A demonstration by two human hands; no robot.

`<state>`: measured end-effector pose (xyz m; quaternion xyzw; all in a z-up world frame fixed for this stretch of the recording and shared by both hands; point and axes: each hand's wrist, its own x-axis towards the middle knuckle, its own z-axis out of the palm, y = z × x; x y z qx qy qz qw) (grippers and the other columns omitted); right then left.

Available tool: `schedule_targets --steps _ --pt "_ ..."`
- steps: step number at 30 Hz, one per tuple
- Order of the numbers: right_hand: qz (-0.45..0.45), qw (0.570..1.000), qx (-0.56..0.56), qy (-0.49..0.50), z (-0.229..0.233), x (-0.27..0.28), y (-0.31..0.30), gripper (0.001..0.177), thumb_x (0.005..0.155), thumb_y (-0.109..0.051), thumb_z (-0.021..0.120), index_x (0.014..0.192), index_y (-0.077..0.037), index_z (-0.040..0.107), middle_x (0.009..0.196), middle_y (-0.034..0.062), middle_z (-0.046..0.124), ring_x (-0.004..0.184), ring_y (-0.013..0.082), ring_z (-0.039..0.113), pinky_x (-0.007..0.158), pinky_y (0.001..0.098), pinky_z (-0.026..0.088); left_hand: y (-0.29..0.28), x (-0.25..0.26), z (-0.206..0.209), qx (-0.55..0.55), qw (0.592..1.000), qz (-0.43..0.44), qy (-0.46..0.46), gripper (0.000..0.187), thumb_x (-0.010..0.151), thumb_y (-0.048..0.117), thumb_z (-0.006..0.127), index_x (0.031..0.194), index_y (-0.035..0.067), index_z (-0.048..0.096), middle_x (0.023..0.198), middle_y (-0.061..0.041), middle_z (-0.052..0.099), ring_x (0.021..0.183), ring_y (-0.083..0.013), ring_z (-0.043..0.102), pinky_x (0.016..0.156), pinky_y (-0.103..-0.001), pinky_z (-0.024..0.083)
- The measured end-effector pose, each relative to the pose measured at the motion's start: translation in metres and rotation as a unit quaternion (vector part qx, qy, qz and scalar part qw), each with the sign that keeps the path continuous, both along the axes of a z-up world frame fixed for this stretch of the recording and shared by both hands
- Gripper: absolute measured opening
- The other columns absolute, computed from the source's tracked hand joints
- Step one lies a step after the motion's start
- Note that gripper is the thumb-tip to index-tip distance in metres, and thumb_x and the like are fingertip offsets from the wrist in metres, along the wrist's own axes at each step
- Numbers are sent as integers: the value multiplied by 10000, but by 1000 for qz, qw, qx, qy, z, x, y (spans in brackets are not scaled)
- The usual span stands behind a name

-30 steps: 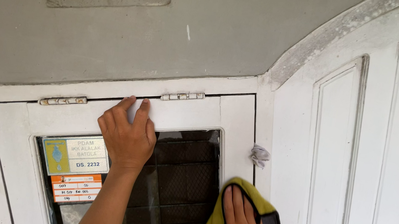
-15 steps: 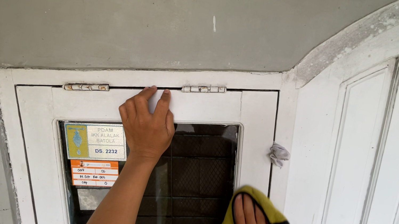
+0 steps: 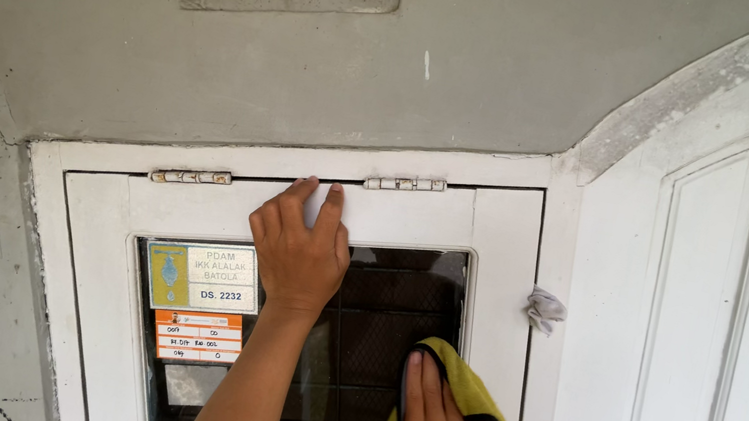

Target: The person cleans a small window in a white door by spraying it with a cleaning solution and wiping the glass and frame with a cloth.

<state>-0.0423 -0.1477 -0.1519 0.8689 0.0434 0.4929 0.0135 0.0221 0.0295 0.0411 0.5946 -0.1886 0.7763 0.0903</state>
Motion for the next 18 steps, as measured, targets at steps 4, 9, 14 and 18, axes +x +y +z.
schedule_targets --steps 4,9,14,18 --pt "32 993 -46 -107 8 10 34 953 785 -388 596 1586 -16 238 1580 168 384 1206 305 607 919 484 502 0 -2 0 -2 1000 1 -7 370 883 136 706 1252 117 680 1298 -128 568 1187 -301 540 981 -457 411" --pt "63 940 23 335 61 -9 62 695 1061 -377 387 1657 -138 121 1754 -15 206 1029 402 620 951 469 470 3 -3 2 3 1000 -17 -5 376 873 134 710 1248 123 684 1274 -120 583 1195 -294 552 980 -459 412" --pt "34 997 3 -64 85 -1 29 781 944 -394 579 1567 -39 270 1556 192 416 1301 345 507 1016 447 465 3 -4 2 5 1000 -17 -12 367 879 133 709 1245 122 687 1273 -119 589 1194 -295 551 980 -462 417" --pt "39 985 19 -168 87 5 28 1026 731 -448 624 1517 53 194 1534 271 277 1378 419 354 1065 565 373 2 -2 0 2 1000 -6 -4 353 887 124 708 1239 121 690 1272 -115 590 1191 -289 554 977 -456 422"
